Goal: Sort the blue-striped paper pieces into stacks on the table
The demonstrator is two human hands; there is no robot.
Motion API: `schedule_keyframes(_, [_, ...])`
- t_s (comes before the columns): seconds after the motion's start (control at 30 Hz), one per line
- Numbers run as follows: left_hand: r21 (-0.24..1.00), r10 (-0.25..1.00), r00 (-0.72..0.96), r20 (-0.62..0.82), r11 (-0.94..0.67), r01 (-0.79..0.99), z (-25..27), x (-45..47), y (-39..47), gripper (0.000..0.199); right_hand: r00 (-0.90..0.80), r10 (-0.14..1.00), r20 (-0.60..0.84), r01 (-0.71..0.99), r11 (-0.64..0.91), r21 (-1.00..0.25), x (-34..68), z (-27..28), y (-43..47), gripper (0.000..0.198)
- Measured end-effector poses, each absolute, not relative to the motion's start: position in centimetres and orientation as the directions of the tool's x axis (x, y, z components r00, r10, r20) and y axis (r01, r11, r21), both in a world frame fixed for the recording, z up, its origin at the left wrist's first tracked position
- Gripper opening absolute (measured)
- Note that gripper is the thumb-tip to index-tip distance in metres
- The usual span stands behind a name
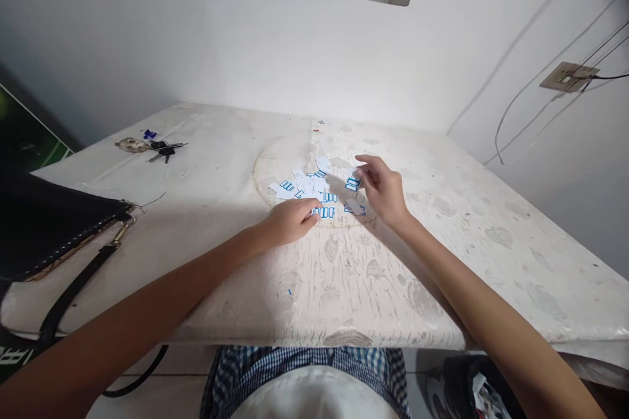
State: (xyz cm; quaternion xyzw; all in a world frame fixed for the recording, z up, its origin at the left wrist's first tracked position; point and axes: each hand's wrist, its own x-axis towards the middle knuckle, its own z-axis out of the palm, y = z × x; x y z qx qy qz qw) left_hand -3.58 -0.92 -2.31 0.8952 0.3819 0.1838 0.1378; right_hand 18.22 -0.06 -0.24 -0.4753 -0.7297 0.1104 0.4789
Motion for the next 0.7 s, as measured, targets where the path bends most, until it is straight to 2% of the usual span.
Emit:
schedule_keyframes(0.07, [0.388,0.728,0.644,0.235,-0.678,0.624,-2.4,-3.6,-0.9,0.021,-0.05,0.87,0.49,0.429,0.462,-0.776,17.7,0.3,-0.5,0.028])
schedule_keyframes(0.13, [0.393,0.724,0.646,0.242,-0.682,0.617,-2.5,-3.6,-0.9,0.021,-0.072,0.922,0.38,0.305,0.383,-0.872,17.2,0.7,-0.9,0.029])
schedule_keyframes(0.27, [0.418,0.726,0.648,0.232,-0.676,0.607,-2.5,-3.6,-0.7,0.019,-0.208,0.96,0.188,0.179,0.226,-0.957,16.4,0.9,-1.4,0.026])
schedule_keyframes(0.43, [0.462,0.714,0.671,0.2,-0.673,0.578,-2.4,-3.8,-0.6,0.012,-0.34,0.94,-0.022,0.11,0.017,-0.994,15.7,1.1,-2.1,0.014])
schedule_keyframes(0.53, [0.513,0.695,0.694,0.19,-0.673,0.533,-2.2,-4.0,-0.5,0.011,-0.328,0.943,-0.054,0.122,-0.014,-0.992,15.2,1.1,-2.6,0.007])
schedule_keyframes(0.7, [0.531,0.701,0.691,0.178,-0.66,0.532,-2.1,-4.0,-0.3,0.015,-0.267,0.964,0.013,0.124,0.048,-0.991,14.8,0.1,-2.9,0.012])
